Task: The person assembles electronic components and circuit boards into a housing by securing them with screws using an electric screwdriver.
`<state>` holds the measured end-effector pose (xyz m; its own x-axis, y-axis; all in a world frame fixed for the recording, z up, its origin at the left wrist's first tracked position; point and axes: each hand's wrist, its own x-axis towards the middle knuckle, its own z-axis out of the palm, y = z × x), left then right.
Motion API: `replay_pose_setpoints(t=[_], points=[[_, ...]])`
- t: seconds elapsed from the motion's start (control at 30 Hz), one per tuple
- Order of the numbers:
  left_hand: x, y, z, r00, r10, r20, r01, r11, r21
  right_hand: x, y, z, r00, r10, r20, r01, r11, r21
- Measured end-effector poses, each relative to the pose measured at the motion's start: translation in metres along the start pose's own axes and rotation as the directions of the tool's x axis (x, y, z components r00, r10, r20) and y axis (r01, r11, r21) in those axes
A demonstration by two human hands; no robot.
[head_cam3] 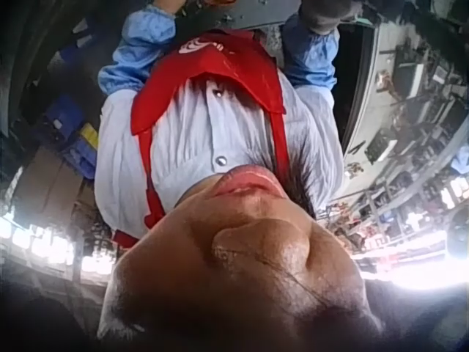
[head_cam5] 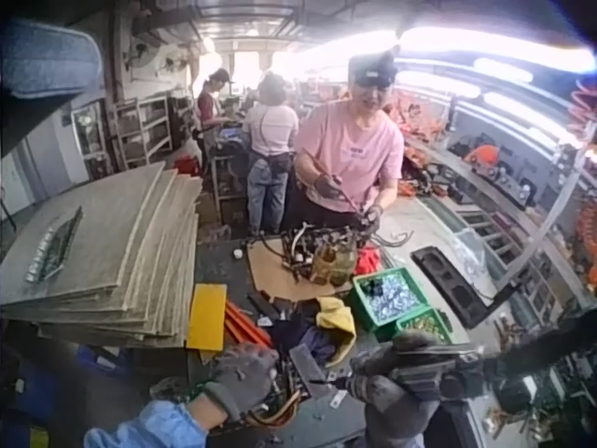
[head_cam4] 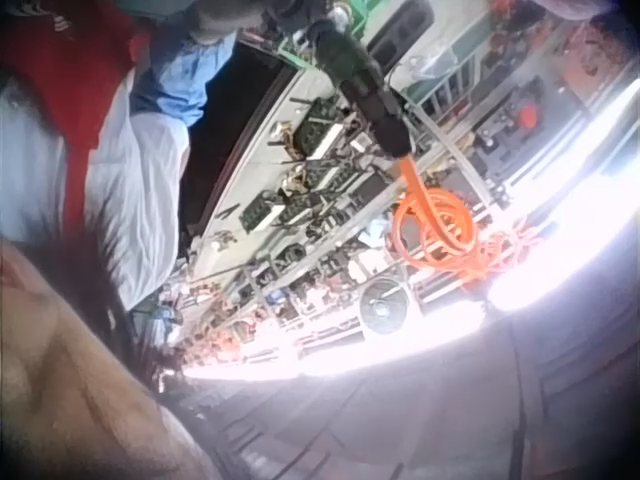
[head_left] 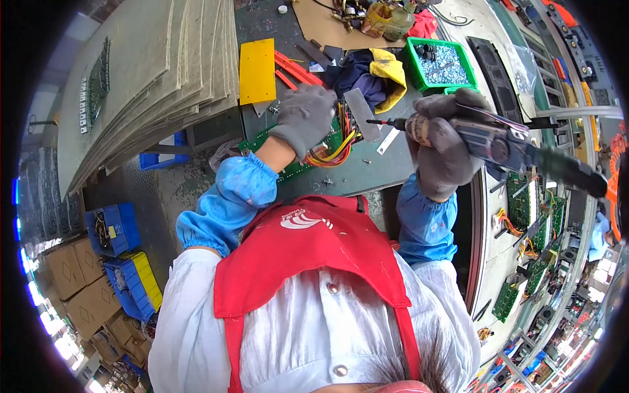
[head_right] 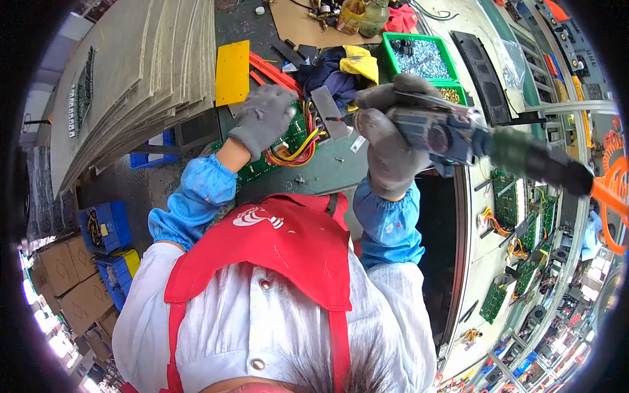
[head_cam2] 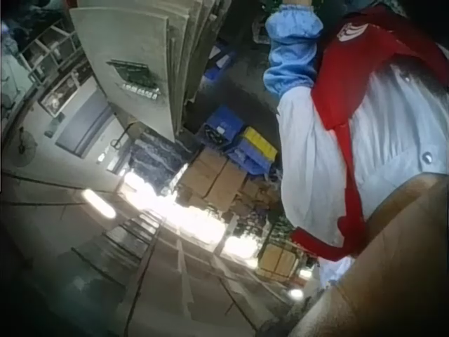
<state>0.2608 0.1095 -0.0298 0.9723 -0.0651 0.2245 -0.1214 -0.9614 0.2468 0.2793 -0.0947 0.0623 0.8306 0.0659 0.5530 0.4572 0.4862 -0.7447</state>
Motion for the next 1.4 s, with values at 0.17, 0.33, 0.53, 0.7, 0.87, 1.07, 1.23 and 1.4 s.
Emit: replay_pose_setpoints(t=[0.17,0.33,0.53,0.7,0.87,1.07,1.23,1.4], points=[[-0.011,0.032,-0.026,1.000,0.019,0.016,-0.020,0.998,0.057,-0.014,0.028,-0.017,0.987,0.158,-0.028,-0.160,0.984,-0.080],[-0.030,0.042,-0.008,0.877,-0.117,0.466,0.131,0.991,0.002,-0.020,0.044,-0.013,0.976,0.215,-0.045,-0.218,0.972,-0.085],[-0.038,0.030,0.006,0.904,-0.150,0.400,0.235,0.956,-0.174,-0.019,0.054,-0.014,0.955,0.284,-0.091,-0.292,0.951,-0.100],[-0.033,0.023,0.011,0.917,-0.191,0.349,0.270,0.943,-0.195,-0.010,0.068,-0.025,0.962,0.274,-0.017,-0.266,0.913,-0.309],[-0.029,0.017,0.015,0.901,-0.267,0.342,0.364,0.895,-0.259,-0.012,0.060,-0.014,0.904,0.428,0.008,-0.425,0.900,-0.094],[-0.026,0.013,0.015,0.904,-0.256,0.343,0.364,0.882,-0.301,-0.018,0.064,-0.011,0.917,0.379,0.124,-0.350,0.915,-0.202],[-0.026,0.013,0.013,0.899,-0.253,0.358,0.369,0.878,-0.306,-0.006,0.054,-0.011,0.931,0.338,0.137,-0.307,0.929,-0.207],[-0.025,0.014,0.009,0.889,-0.267,0.372,0.385,0.875,-0.293,-0.010,0.056,-0.017,0.912,0.400,0.096,-0.390,0.915,-0.107]])
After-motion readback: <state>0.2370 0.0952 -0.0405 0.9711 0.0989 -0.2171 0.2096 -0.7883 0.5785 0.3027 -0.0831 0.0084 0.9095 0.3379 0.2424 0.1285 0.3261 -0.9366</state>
